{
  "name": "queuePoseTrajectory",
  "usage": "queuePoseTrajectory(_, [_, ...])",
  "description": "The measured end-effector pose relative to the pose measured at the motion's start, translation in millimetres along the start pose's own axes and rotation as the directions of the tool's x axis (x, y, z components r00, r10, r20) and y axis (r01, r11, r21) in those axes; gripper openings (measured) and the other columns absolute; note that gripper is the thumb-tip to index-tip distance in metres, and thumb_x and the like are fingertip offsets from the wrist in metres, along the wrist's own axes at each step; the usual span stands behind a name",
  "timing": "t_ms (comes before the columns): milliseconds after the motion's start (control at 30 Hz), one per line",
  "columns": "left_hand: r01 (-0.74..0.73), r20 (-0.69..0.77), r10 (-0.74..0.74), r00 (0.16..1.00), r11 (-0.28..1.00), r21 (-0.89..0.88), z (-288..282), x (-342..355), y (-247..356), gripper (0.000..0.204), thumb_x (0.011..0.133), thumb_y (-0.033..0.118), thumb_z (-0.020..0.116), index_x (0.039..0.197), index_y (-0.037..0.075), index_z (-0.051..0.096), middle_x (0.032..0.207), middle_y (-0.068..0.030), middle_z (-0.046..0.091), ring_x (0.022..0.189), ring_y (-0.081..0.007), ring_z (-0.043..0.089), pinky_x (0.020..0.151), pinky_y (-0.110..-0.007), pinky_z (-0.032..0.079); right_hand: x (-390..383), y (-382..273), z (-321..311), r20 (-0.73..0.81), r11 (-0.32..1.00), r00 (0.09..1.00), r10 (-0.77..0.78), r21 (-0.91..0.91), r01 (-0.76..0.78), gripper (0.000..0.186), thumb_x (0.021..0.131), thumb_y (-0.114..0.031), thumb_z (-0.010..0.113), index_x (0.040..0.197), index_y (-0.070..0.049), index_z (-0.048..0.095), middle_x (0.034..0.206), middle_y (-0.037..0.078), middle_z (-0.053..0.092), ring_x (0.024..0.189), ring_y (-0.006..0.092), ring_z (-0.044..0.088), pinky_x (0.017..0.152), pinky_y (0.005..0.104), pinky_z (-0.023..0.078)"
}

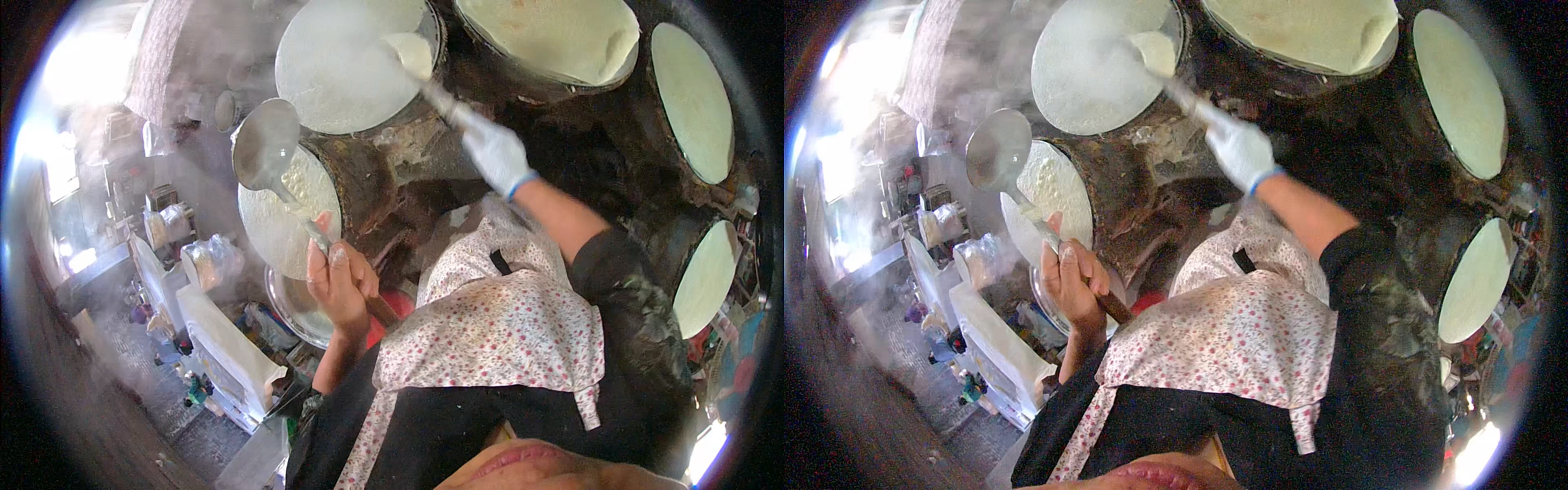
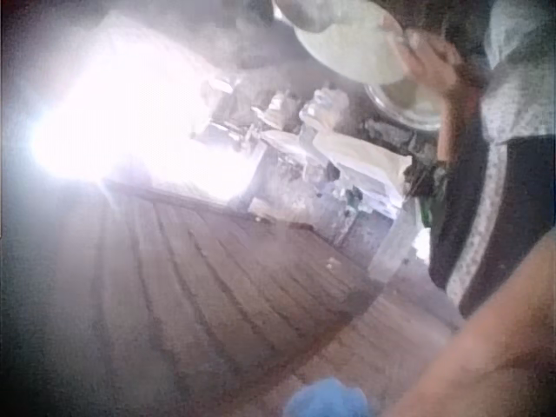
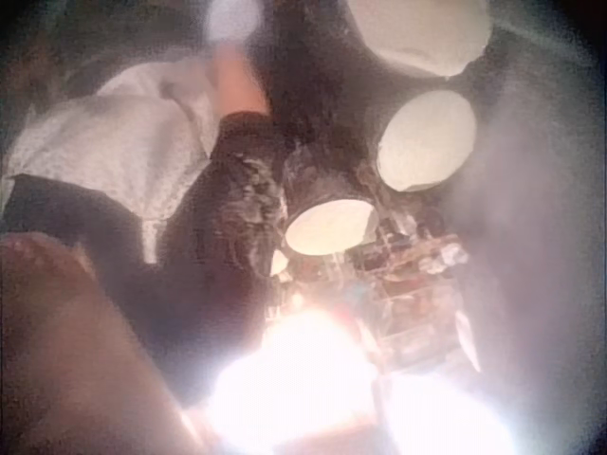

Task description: The person ladles batter onto multiple hot griddles, spreads it into thin crepes, flips them, and stacks the finished crepes. The person uses a ladle and a wooden spreader to manage several crepes at once.

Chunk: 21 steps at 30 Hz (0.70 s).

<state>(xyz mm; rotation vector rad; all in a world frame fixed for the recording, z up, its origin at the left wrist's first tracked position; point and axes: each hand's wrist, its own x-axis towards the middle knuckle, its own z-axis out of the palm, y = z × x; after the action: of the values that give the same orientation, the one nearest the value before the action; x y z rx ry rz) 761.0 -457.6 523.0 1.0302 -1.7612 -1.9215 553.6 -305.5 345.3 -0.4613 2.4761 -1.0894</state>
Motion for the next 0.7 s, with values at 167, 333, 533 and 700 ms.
queuePoseTrajectory(167, [0.045, -0.042, -0.043, 0.998, 0.998, 0.034, 13.9, 6.2, 1.1, 0.046, 0.110, 0.006, 0.040, 0.156, -0.001, 0.039, 0.066, -0.0004, 0.042, 0.045, -0.0077, 0.036, 0.037, -0.026, 0.035, 13.9, 9.6, -6.1, 0.127, 0.979, 0.983, -0.129, 0.175, 0.106, 0.046, 0.101, -0.028, 0.062, 0.147, -0.025, 0.060, 0.127, 0.020, 0.070, 0.104, 0.0405, 0.072, 0.090, 0.0455, 0.059])
queuePoseTrajectory(333, [0.051, 0.001, -0.051, 0.999, 0.998, 0.038, 25.7, 14.2, 2.0, 0.047, 0.110, 0.007, 0.041, 0.156, 0.001, 0.040, 0.067, 0.0003, 0.041, 0.046, -0.0071, 0.035, 0.038, -0.025, 0.033, 30.4, 2.7, -8.1, -0.001, 0.971, 1.000, -0.003, 0.240, 0.003, 0.048, 0.102, -0.021, 0.061, 0.149, -0.022, 0.059, 0.138, 0.015, 0.068, 0.127, 0.0319, 0.065, 0.105, 0.0378, 0.053])
queuePoseTrajectory(533, [0.102, 0.018, -0.102, 0.995, 0.994, 0.041, 29.6, 23.6, 2.3, 0.050, 0.110, 0.013, 0.045, 0.159, 0.003, 0.039, 0.071, 0.0022, 0.042, 0.047, -0.0065, 0.038, 0.039, -0.024, 0.034, 146.8, -4.2, -7.9, -0.060, 0.940, 0.981, -0.184, 0.282, 0.194, 0.045, 0.102, -0.029, 0.061, 0.146, -0.023, 0.063, 0.097, 0.019, 0.077, 0.075, 0.0288, 0.075, 0.079, 0.0390, 0.060])
queuePoseTrajectory(700, [0.045, 0.111, -0.050, 0.993, 0.998, 0.048, 26.7, 36.5, -0.2, 0.049, 0.111, 0.011, 0.045, 0.158, 0.001, 0.039, 0.068, 0.0013, 0.042, 0.046, -0.0072, 0.039, 0.039, -0.024, 0.034, 40.8, 18.6, 8.3, -0.112, 0.966, 0.982, -0.154, 0.191, 0.174, 0.046, 0.099, -0.030, 0.070, 0.145, -0.023, 0.064, 0.127, 0.018, 0.072, 0.109, 0.0267, 0.075, 0.091, 0.0375, 0.059])
